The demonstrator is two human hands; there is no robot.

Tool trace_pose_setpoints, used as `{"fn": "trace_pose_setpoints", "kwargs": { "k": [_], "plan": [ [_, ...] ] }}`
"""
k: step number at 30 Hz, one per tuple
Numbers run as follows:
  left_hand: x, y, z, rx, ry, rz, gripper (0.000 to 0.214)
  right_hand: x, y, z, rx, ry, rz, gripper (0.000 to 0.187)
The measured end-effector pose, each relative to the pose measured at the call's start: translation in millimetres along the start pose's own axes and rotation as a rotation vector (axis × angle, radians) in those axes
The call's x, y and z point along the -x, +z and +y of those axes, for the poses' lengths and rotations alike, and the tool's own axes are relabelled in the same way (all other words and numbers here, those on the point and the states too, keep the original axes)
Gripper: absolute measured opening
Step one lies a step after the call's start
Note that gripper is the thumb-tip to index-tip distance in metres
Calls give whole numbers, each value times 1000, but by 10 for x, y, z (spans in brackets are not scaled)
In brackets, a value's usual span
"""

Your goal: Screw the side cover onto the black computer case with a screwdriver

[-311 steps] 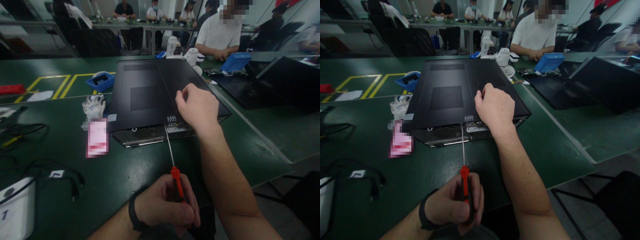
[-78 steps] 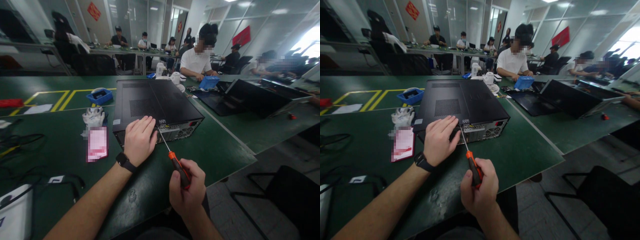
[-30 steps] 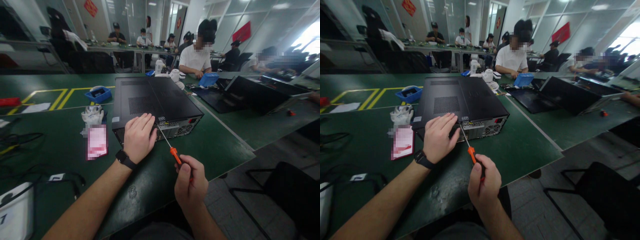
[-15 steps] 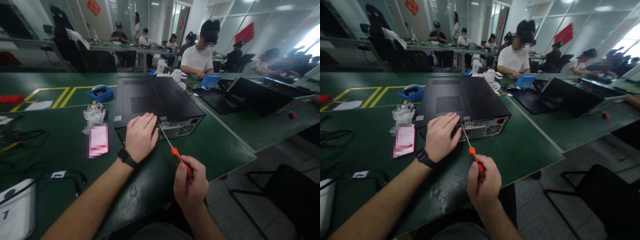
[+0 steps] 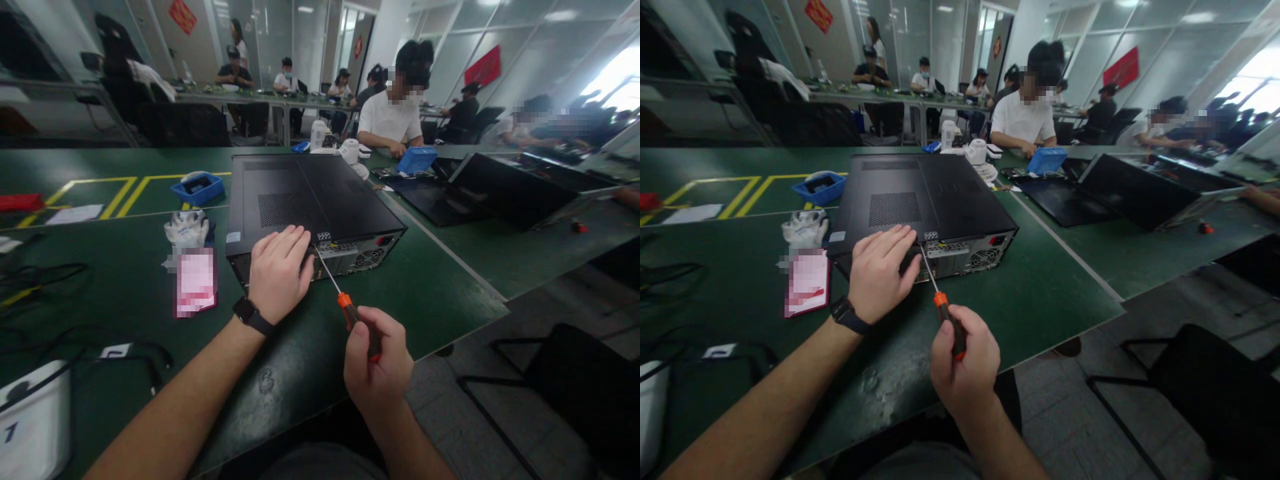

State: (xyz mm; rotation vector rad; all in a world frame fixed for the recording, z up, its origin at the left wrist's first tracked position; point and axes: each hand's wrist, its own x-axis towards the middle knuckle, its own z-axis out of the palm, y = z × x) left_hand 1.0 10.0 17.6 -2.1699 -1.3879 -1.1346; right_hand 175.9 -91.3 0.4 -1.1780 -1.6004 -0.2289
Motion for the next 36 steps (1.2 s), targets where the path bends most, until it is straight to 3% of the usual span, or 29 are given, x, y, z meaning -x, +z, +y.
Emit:
{"fn": "trace_pose_setpoints", "kwargs": {
  "k": [9, 16, 19, 26, 36],
  "plan": [
    [10, 13, -4, 20, -21, -14, 39, -5, 4, -21, -58, 47, -4, 32],
    [2, -7, 10, 23, -19, -8, 39, -35, 3, -5, -22, 17, 2, 21],
    [-1, -6, 11, 26, -19, -5, 39, 10, -5, 23, -39, 77, -26, 20],
    [8, -3, 2, 33, -21, -11, 40, 19, -5, -18, -151, 58, -47, 36],
    [7, 0, 14, 19, -20, -13, 39, 48, 0, 35, -97, 83, -33, 26]
  ]
}}
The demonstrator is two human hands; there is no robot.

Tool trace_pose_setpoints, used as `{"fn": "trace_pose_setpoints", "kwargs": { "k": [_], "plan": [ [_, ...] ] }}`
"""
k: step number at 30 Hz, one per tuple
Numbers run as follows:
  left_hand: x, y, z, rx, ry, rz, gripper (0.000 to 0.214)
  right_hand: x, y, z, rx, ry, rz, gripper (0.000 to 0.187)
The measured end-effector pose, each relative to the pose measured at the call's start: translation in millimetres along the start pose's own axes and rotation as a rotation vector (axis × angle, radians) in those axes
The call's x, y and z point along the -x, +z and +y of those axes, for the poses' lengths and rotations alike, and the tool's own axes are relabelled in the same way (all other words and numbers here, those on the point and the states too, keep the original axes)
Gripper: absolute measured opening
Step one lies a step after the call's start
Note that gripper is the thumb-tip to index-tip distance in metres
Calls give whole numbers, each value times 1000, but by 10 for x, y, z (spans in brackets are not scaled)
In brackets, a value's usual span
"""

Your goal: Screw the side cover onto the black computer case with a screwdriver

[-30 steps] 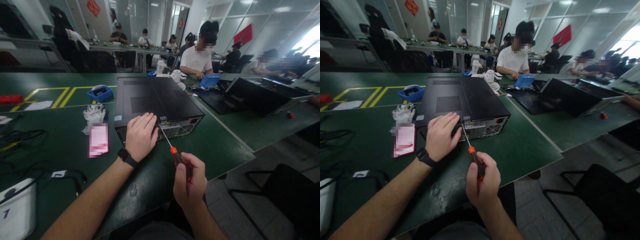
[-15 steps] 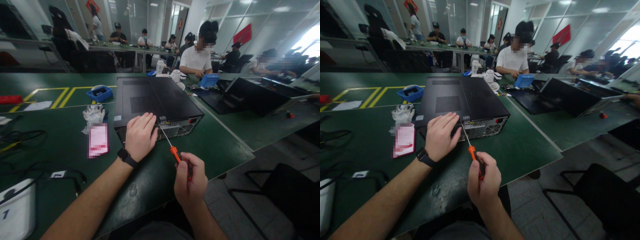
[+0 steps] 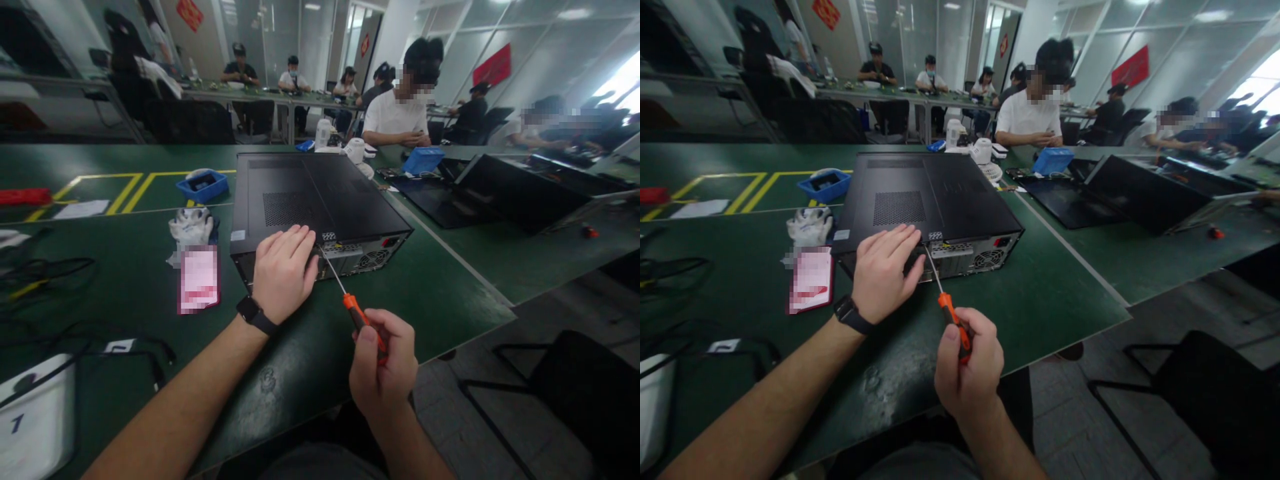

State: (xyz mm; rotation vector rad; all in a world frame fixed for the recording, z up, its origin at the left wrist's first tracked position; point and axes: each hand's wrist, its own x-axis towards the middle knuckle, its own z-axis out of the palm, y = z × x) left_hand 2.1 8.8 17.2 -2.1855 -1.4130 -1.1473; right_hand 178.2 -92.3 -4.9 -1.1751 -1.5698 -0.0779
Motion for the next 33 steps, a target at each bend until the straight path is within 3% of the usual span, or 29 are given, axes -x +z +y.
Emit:
{"fn": "trace_pose_setpoints", "kwargs": {
  "k": [7, 16, 20, 23, 27, 30, 33],
  "plan": [
    [-9, -17, 5, 8, -11, -14, 40, -33, 19, -6, -126, -96, -34, 38],
    [-6, -9, 0, 5, -5, -5, 40, -60, 7, -19, -65, -105, 25, 29],
    [-4, -12, -3, 19, -16, -16, 40, -7, -29, 9, 2, -26, 13, 18],
    [-4, -10, -8, 20, -13, -15, 41, 13, -19, 22, -26, 16, 11, 27],
    [-7, -7, -11, 23, -19, -24, 43, -39, 18, -9, -89, -58, 21, 40],
    [-8, -8, -9, 22, -19, -21, 43, -74, 24, -27, -74, -115, 30, 38],
    [-4, -8, -6, 8, -12, -18, 41, -42, 11, -11, -16, -86, 30, 31]
  ]
}}
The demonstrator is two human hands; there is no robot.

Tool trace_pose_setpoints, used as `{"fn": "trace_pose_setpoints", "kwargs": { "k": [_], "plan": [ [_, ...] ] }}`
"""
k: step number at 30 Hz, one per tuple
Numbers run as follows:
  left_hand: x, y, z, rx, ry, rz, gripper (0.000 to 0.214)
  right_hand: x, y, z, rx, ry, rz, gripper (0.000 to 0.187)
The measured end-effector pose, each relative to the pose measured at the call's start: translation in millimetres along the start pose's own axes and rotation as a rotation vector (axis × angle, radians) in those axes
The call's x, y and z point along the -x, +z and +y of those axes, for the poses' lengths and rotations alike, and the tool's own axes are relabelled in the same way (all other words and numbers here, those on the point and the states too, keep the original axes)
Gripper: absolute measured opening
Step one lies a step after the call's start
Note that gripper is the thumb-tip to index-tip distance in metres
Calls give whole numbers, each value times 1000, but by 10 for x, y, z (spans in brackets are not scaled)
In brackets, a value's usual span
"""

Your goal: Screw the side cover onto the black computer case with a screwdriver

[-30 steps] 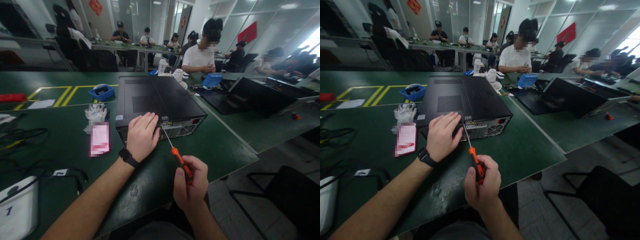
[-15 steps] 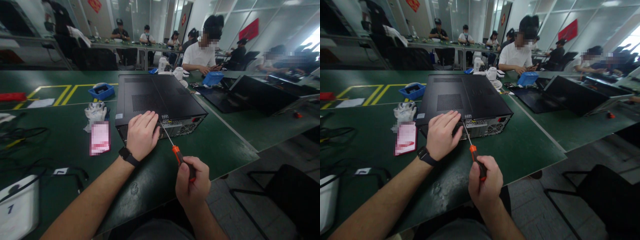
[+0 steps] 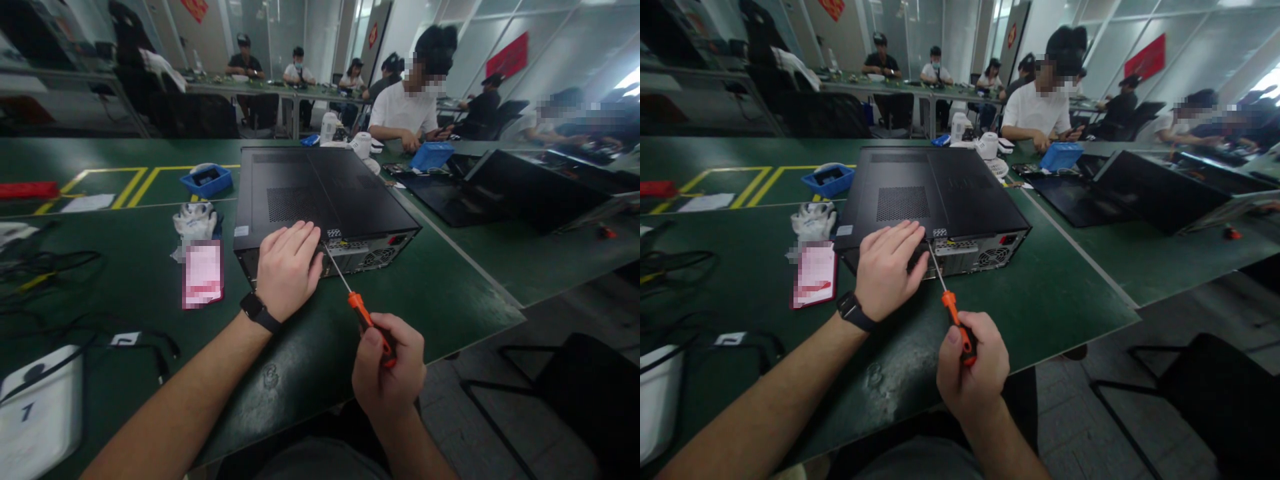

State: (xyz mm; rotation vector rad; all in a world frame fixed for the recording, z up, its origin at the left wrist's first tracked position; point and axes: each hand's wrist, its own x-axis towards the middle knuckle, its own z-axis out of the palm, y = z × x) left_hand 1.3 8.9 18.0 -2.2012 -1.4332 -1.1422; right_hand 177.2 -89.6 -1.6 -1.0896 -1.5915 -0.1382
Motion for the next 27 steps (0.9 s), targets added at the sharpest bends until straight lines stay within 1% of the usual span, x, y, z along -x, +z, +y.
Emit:
{"fn": "trace_pose_setpoints", "kwargs": {
  "k": [3, 5, 9, 12, 15, 19, 22, 24, 27],
  "plan": [
    [0, -2, 4, -10, 2, 0, 40, 71, -11, 34, 4, 58, -6, 27],
    [-2, -5, 9, -9, 1, 2, 40, 98, -9, 51, -38, 67, -18, 32],
    [-4, -11, 14, 2, -4, 0, 39, 44, 4, 34, -103, 5, -33, 44],
    [-2, -12, 10, 15, -15, -12, 41, -24, 7, -3, -87, -47, -13, 40],
    [-3, -11, 5, 8, -8, -9, 41, -34, -2, -16, -36, -19, 1, 32],
    [-3, -5, 2, -2, 1, 5, 40, 31, -13, 22, 28, 39, 6, 25],
    [-2, 0, 1, 1, 1, 10, 40, 48, -11, 40, -25, 50, -13, 26],
    [-2, 2, 0, 0, 0, 14, 40, 28, -9, 33, -64, 26, -36, 29],
    [-4, 6, -3, -3, 3, 18, 39, -12, -3, 13, -76, -22, -37, 34]
  ]
}}
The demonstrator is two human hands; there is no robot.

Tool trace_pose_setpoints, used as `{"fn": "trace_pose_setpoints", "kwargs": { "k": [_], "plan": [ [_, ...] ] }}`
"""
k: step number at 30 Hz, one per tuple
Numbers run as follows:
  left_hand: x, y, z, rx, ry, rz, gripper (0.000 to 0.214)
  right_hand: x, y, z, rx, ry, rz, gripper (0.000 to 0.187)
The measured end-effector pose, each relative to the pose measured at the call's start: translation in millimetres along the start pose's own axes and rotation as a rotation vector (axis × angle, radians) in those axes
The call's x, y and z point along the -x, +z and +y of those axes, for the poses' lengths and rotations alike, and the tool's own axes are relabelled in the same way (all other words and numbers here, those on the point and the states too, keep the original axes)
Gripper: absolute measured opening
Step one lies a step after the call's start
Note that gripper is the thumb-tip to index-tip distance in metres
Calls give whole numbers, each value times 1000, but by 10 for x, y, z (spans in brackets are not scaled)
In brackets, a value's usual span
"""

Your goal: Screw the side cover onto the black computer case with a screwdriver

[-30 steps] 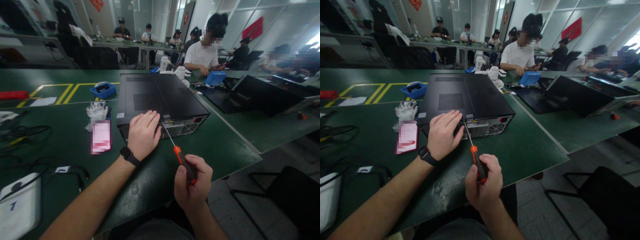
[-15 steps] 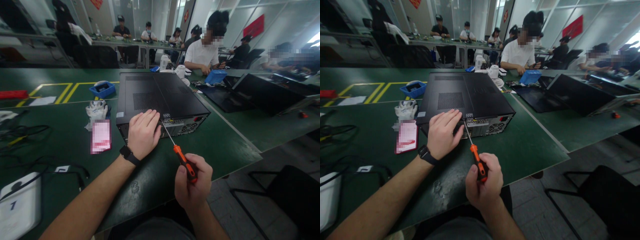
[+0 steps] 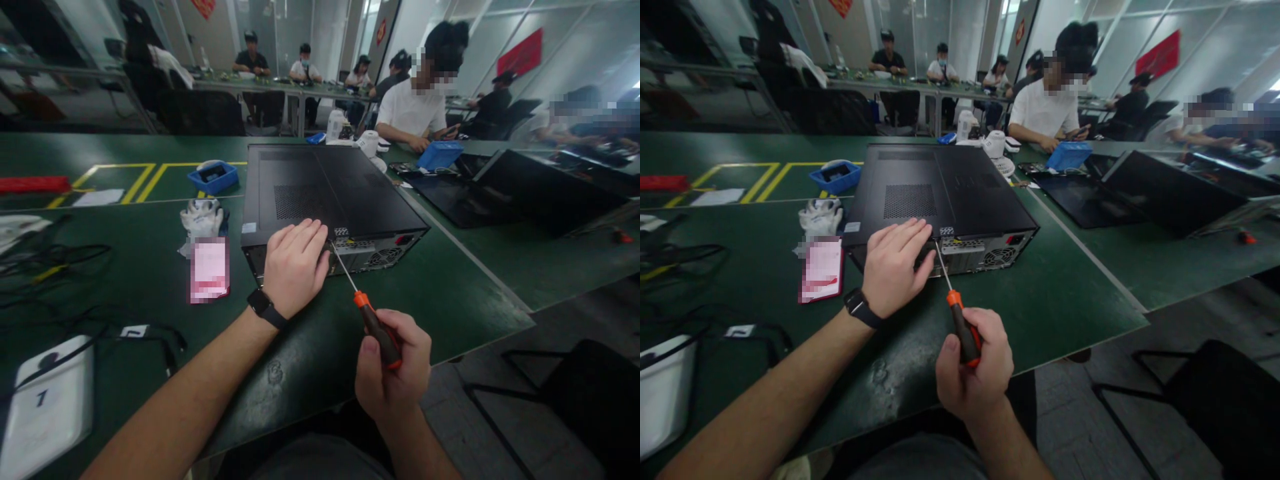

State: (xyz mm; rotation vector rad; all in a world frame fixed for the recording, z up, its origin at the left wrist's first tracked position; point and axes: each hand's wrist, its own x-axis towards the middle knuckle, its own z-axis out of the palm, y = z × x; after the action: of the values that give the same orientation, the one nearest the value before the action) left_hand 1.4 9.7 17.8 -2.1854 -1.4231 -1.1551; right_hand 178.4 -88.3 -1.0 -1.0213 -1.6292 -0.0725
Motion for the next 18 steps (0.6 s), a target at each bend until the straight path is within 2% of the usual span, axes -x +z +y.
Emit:
{"fn": "trace_pose_setpoints", "kwargs": {
  "k": [4, 10, 14, 18],
  "plan": [
    [-6, 6, 1, -6, 1, 9, 39, 9, 7, 14, 28, -5, 29, 36],
    [-12, 2, 10, -29, 10, 23, 37, 119, -3, 103, 144, 34, 73, 26],
    [-8, 5, 4, -18, 0, 7, 38, 155, -16, 135, 81, 78, 61, 28],
    [-7, 14, -3, -18, -4, -7, 38, 140, -11, 135, 33, 49, 56, 32]
  ]
}}
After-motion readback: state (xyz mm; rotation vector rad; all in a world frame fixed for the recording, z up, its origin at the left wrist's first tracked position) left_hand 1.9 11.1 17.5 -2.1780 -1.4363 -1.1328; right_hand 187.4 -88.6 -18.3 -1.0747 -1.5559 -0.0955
